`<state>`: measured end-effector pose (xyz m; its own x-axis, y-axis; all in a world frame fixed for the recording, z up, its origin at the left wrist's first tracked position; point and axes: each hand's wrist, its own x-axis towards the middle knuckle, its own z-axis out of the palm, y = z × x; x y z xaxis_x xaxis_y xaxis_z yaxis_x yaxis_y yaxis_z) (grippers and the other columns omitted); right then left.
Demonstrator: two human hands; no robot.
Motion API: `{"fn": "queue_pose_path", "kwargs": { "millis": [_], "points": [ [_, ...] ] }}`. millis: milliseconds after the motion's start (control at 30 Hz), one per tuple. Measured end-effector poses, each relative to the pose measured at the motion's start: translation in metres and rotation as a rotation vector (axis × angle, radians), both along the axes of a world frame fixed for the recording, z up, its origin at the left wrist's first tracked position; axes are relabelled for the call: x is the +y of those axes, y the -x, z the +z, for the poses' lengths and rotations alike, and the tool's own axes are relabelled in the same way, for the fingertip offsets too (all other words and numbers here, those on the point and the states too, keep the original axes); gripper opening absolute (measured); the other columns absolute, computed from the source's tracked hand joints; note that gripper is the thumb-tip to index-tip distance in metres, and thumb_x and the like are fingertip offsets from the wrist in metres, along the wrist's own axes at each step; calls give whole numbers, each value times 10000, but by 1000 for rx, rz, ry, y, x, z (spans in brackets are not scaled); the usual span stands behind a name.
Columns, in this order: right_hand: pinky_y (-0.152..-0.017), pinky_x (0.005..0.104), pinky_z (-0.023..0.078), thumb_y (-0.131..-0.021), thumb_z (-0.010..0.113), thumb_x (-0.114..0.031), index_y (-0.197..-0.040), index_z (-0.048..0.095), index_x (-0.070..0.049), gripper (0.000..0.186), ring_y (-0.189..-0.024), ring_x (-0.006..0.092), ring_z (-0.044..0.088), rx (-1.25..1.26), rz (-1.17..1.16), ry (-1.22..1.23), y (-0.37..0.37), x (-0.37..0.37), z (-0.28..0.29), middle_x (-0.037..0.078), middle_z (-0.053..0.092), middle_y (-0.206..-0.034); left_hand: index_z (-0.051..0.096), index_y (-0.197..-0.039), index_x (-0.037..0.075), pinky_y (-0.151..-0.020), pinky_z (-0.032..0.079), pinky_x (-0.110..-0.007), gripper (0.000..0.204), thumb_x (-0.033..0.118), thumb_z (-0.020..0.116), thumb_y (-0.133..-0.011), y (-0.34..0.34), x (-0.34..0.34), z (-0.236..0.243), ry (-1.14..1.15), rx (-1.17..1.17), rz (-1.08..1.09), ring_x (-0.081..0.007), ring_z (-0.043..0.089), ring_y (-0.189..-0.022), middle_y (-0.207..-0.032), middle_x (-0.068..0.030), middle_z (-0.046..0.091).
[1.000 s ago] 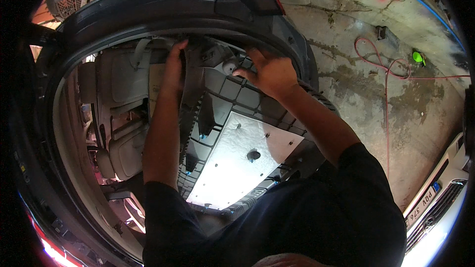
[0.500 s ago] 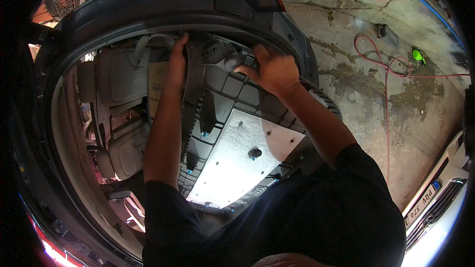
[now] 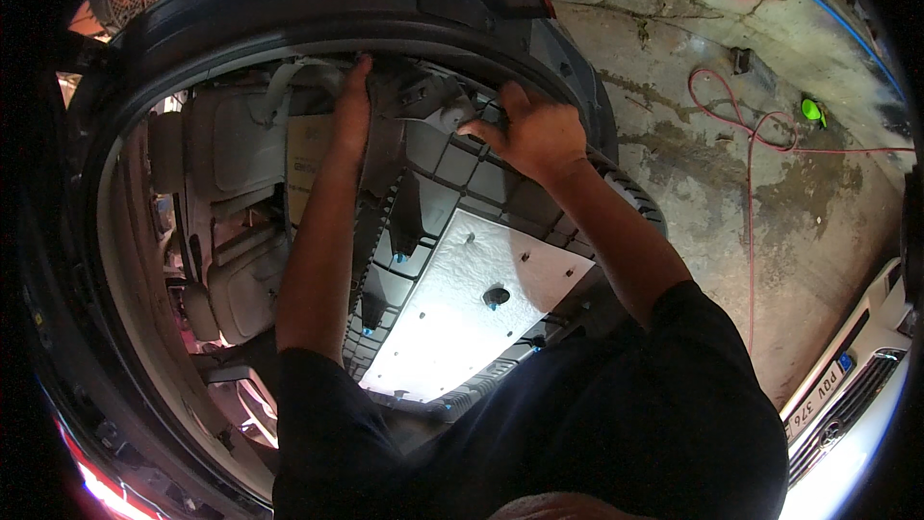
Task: The person removes a cloth and a plastic part from the trunk of a car. They then use a wrench to tighten bolts on a trim piece and install it into the trunk area.
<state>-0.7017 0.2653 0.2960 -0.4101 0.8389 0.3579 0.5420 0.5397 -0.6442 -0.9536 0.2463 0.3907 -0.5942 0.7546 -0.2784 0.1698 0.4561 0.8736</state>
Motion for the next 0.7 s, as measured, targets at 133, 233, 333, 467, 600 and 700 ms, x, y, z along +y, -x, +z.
{"fn": "queue_pose_path", "kwargs": {
  "millis": [133,233,333,467,600,700],
  "points": [
    [-550,423,577,-847,626,-778,-1028,641,-51,749,-687,333,744,-62,21,68,0,1,0,161,728,-827,503,-1484,11,-1105,387,-357,736,513,625,-960,-6,-2,3,-40,-33,-37,-267,544,-1248,-1416,-140,564],
    [-566,433,587,-855,606,-790,-1070,645,-43,779,-704,348,749,-67,47,99,-1,1,-1,184,740,-867,547,-1444,38,-1112,374,-369,668,493,612,-959,-10,-2,6,-7,-110,-7,-267,532,-1253,-1405,-127,567],
    [-587,440,590,-854,617,-781,-1081,642,-34,781,-716,359,747,-28,45,91,-2,1,-1,190,738,-876,572,-1426,78,-1156,324,-382,599,474,582,-977,-1,-1,-1,25,-194,-23,-267,485,-1317,-1439,-113,539],
    [-639,470,581,-836,690,-728,-1066,655,-40,725,-783,366,742,-37,66,134,-7,0,3,150,728,-871,616,-1351,52,-1045,415,-360,585,475,598,-947,-14,-2,9,42,-116,-1,-248,573,-1148,-1296,-120,624],
    [-810,446,565,-885,700,-642,-1192,662,-25,690,-960,359,728,-53,226,443,-16,11,20,220,725,-1039,628,-1338,42,-1003,450,-349,598,491,576,-948,-26,-2,16,116,-38,36,-240,610,-1082,-1228,-135,664],
    [-908,413,525,-908,723,-543,-1296,650,-8,665,-1054,310,693,130,386,762,-8,39,38,226,718,-1121,629,-1335,34,-1035,422,-354,608,503,559,-955,-30,-5,18,86,-148,2,-245,596,-1112,-1246,-135,654]
  ]
}}
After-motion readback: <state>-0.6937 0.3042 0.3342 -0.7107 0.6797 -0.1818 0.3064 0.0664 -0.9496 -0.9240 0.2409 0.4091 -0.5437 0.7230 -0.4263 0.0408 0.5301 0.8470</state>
